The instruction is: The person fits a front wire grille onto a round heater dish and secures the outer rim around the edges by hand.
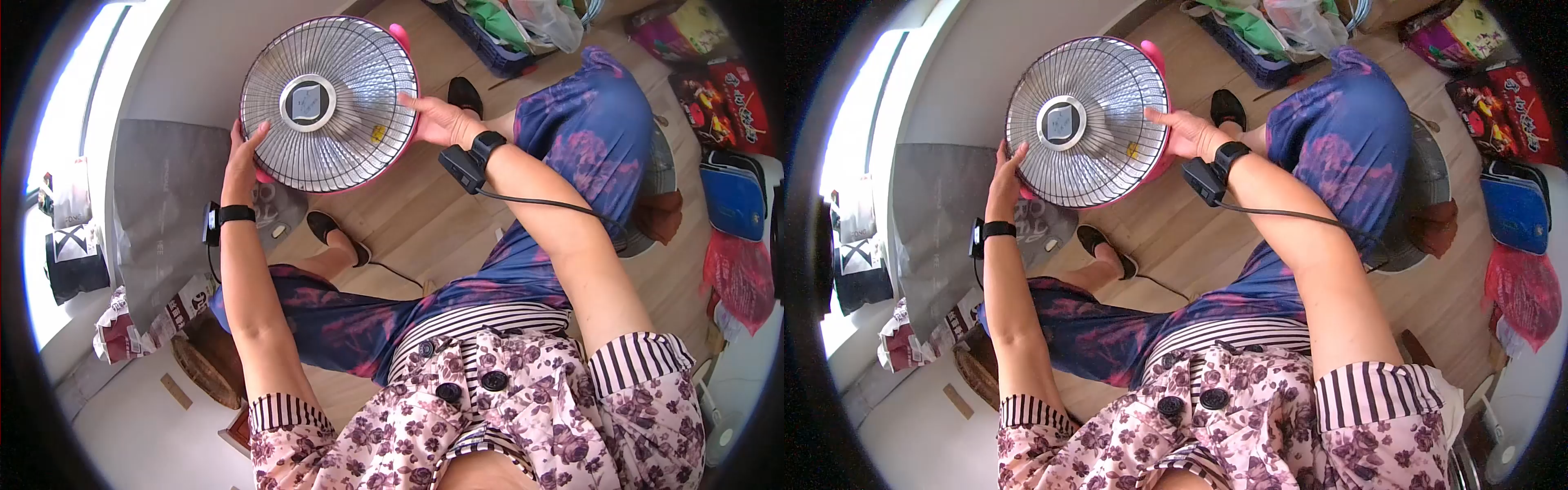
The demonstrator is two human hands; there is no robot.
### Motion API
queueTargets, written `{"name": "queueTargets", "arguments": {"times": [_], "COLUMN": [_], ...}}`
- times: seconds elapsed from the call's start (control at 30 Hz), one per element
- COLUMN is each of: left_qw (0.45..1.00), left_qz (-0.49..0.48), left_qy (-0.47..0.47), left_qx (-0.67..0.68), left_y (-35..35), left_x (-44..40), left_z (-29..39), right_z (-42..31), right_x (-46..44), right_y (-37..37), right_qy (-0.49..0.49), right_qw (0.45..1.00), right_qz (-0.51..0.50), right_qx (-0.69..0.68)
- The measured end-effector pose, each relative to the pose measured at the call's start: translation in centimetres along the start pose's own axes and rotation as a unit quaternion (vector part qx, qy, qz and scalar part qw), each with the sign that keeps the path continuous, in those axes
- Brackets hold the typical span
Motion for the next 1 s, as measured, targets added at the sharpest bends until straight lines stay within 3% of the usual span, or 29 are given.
{"name": "queueTargets", "arguments": {"times": [0.27,0.63,1.0], "left_qw": [1.000,1.000,0.999], "left_qz": [-0.003,0.009,0.007], "left_qy": [-0.002,0.006,0.000], "left_qx": [0.015,0.021,0.039], "left_y": [0.9,0.1,0.3], "left_x": [0.7,0.3,1.2], "left_z": [0.5,-0.4,0.0], "right_z": [-0.3,0.5,0.5], "right_x": [0.4,-0.2,-1.2], "right_y": [0.2,0.1,-0.8], "right_qy": [-0.040,0.031,0.007], "right_qw": [0.997,0.999,0.999], "right_qz": [-0.053,0.031,0.044], "right_qx": [0.050,0.030,0.026]}}
Point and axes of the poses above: each hand's wrist, its own x-axis away from the middle knuckle, its own y-axis out of the palm, z = x × y, the point moved 9 cm from there along -x, towards the middle knuckle, and after that the axes turned 2 degrees about -y, right-handed, at the moved point
